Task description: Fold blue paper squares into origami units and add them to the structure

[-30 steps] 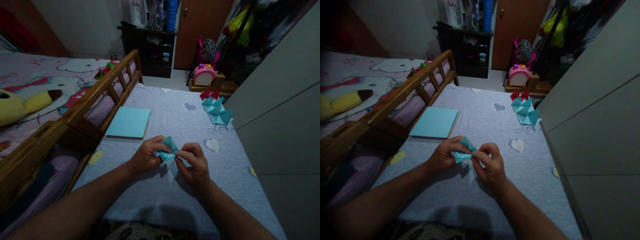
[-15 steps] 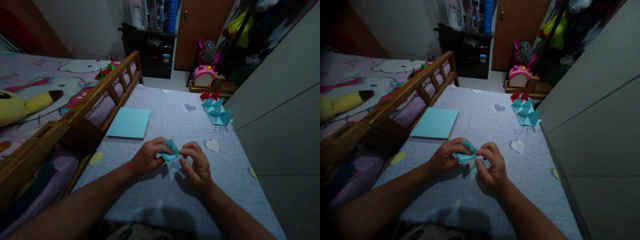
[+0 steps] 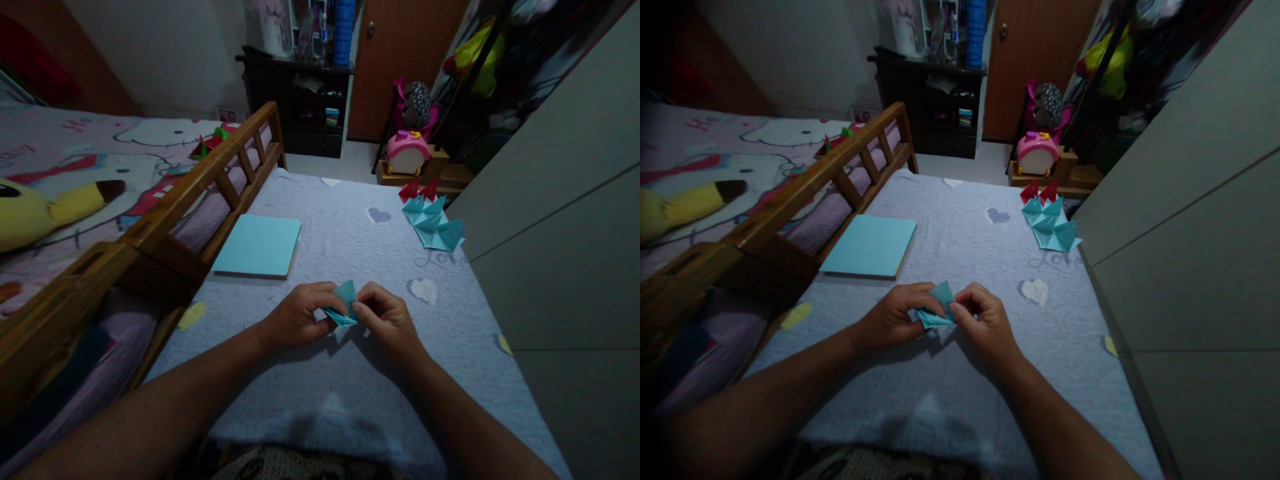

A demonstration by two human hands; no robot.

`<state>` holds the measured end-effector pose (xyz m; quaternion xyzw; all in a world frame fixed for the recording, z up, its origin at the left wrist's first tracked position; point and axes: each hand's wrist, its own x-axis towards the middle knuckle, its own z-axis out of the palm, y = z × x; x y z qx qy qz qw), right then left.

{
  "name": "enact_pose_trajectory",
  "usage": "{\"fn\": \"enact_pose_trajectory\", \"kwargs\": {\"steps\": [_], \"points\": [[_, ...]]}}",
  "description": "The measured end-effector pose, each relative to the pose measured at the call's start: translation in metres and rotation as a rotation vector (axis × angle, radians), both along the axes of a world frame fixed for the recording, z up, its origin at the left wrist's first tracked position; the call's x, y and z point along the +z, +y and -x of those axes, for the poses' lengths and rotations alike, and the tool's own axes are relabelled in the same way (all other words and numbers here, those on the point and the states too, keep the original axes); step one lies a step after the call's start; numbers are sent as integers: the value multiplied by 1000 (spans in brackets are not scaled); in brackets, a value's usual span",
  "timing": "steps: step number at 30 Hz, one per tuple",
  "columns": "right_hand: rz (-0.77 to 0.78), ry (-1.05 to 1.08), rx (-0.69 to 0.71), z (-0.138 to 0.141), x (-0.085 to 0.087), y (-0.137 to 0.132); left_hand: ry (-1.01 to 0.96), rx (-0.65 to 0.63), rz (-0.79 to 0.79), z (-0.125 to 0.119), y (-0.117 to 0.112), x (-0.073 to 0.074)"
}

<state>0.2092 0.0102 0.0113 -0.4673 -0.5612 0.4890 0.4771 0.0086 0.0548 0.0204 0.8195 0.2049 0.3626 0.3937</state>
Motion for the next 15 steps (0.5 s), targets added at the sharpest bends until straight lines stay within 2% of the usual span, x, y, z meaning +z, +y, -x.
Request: {"fn": "enact_pose_trajectory", "kwargs": {"steps": [5, 11, 15], "points": [[60, 59, -2, 2, -1, 1, 15, 0, 61, -1, 0, 0], [161, 231, 89, 0, 4, 1, 7, -63, 141, -2, -1, -4], [199, 280, 114, -1, 1, 1, 10, -72, 189, -2, -1, 0]]}}
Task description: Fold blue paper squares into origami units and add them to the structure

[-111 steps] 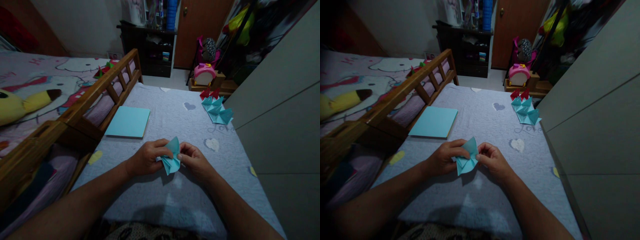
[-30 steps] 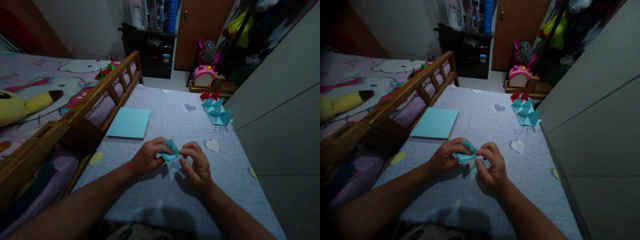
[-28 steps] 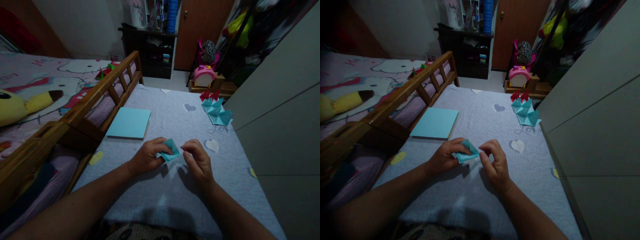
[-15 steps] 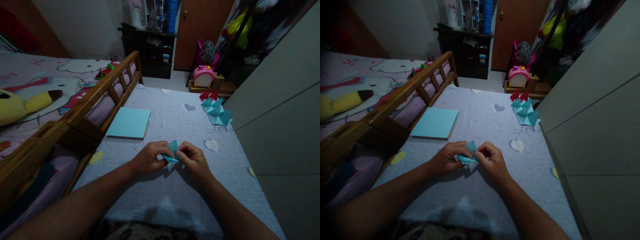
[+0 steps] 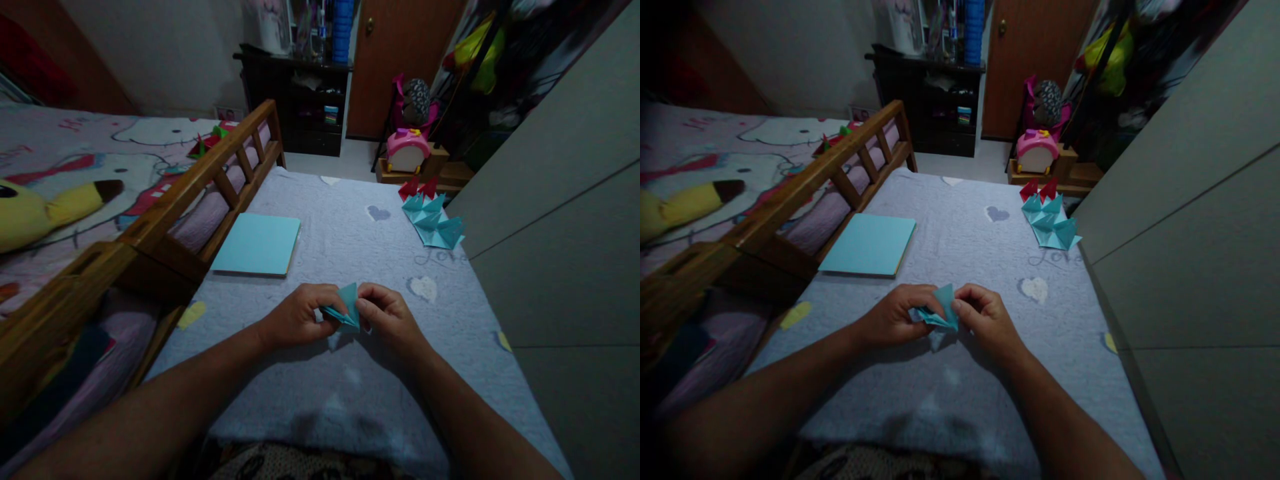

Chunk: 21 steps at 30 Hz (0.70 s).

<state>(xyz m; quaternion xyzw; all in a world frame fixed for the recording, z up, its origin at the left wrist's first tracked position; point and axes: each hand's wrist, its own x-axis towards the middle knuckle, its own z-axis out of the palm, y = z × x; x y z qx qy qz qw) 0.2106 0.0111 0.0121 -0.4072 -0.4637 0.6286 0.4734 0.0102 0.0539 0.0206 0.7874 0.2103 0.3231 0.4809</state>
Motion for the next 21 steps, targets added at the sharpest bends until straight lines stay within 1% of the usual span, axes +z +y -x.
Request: {"fn": "enact_pose_trajectory", "kwargs": {"steps": [4, 10, 13, 16, 21], "points": [[12, 17, -34, 2, -3, 0, 7, -20, 11, 0, 0, 3], [-12, -39, -79, 5, 1, 1, 25, -45, 10, -1, 0, 1], [28, -16, -69, 3, 1, 1, 25, -58, 21, -2, -1, 1], [101, 38, -34, 2, -3, -1, 24, -60, 43, -2, -1, 2], [166, 138, -58, 3, -7, -2, 26, -47, 79, -2, -1, 5]]}}
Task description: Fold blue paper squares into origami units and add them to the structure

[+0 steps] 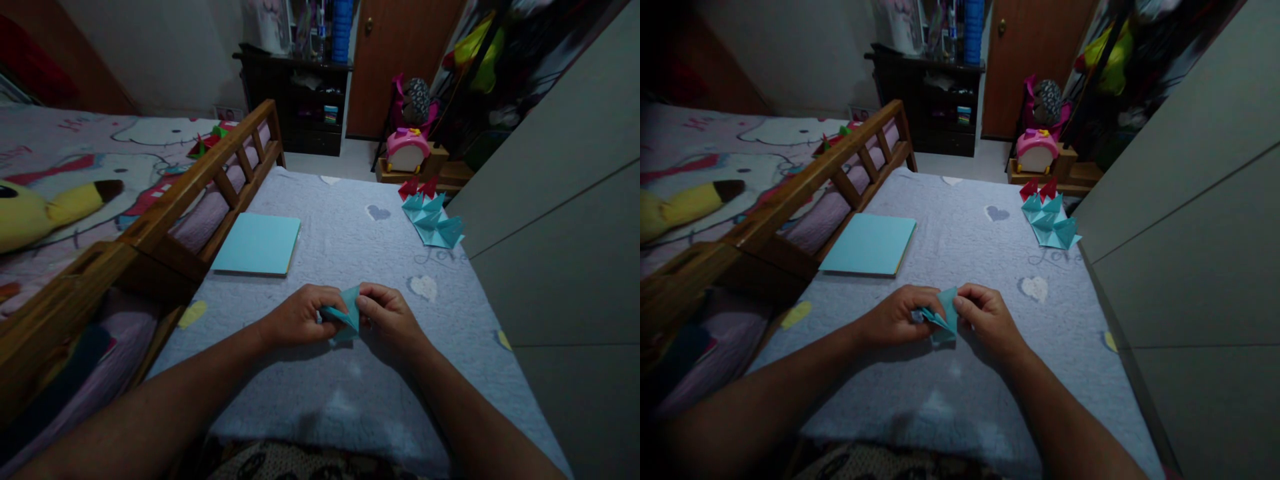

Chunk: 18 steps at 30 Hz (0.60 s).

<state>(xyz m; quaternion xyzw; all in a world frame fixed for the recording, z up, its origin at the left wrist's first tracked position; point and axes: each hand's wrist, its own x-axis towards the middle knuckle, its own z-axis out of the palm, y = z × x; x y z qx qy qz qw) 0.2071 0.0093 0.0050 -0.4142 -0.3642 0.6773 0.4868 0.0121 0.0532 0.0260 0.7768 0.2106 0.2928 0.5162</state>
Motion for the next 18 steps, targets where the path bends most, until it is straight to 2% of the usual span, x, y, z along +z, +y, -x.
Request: {"fn": "enact_pose_trajectory", "kwargs": {"steps": [18], "points": [[-15, -50, -70, 3, 0, 0, 11, -36, 10, -1, -1, 0]]}}
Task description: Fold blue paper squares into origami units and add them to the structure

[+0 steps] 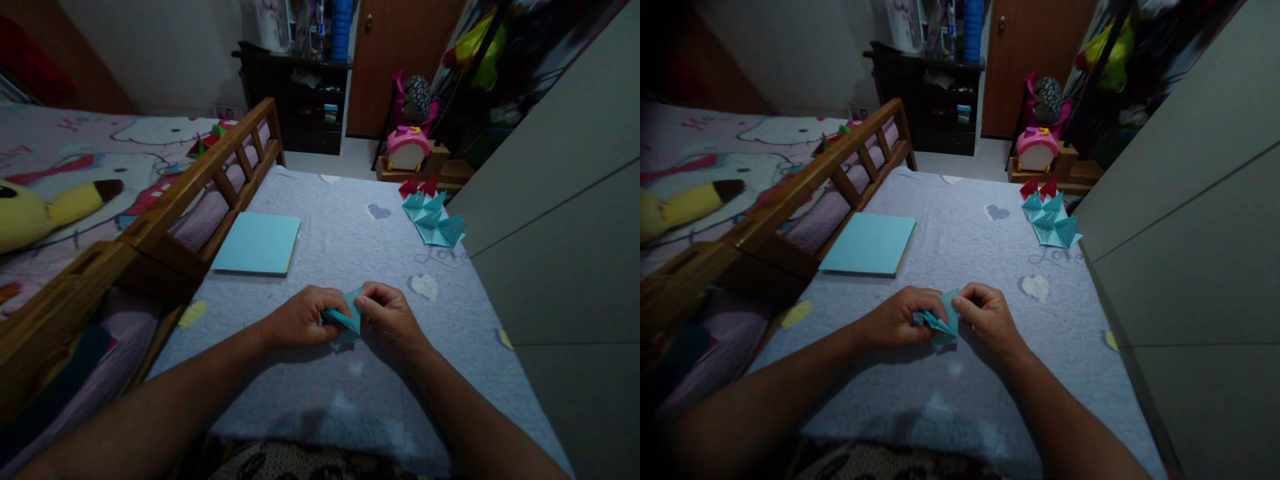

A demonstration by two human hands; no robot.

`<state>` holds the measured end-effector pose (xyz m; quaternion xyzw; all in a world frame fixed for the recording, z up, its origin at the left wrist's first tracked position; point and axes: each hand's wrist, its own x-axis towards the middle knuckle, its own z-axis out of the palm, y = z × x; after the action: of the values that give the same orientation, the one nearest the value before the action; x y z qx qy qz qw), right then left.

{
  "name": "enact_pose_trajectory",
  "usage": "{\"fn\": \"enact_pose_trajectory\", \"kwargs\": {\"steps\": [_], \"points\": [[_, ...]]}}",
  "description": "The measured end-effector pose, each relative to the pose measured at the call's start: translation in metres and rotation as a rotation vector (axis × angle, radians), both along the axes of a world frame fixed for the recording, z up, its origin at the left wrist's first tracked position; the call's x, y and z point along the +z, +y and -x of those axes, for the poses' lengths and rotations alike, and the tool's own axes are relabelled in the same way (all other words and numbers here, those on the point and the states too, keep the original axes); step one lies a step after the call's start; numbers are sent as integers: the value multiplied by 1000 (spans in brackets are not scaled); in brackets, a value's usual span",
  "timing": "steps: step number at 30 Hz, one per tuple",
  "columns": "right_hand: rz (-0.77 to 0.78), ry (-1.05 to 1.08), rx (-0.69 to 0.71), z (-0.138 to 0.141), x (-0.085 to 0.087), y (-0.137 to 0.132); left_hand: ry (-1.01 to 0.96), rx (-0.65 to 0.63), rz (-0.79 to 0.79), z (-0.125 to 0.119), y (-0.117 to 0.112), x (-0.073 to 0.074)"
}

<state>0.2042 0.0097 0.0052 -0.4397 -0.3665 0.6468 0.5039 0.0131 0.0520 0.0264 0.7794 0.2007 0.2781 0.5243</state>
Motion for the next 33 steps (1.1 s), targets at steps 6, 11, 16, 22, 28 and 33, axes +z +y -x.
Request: {"fn": "enact_pose_trajectory", "kwargs": {"steps": [6, 11, 16, 22, 28, 33], "points": [[-56, -88, -67, -6, 2, 5, 51, -74, 7, -2, -4, -4], [-37, -48, -181, -10, 8, 9, 58, -76, 8, -4, -6, -4], [100, 73, 13, -9, 9, 5, 35, 0, 71, -2, -3, -8], [-158, -123, 174, -9, 3, -1, 61, 227, 17, 1, 0, -8], [-679, -554, -13, -5, 10, -6, -69, 294, -247, 4, 0, -2], [-775, -718, -62, -2, 10, -6, -103, 312, -330, 5, -2, -3]]}}
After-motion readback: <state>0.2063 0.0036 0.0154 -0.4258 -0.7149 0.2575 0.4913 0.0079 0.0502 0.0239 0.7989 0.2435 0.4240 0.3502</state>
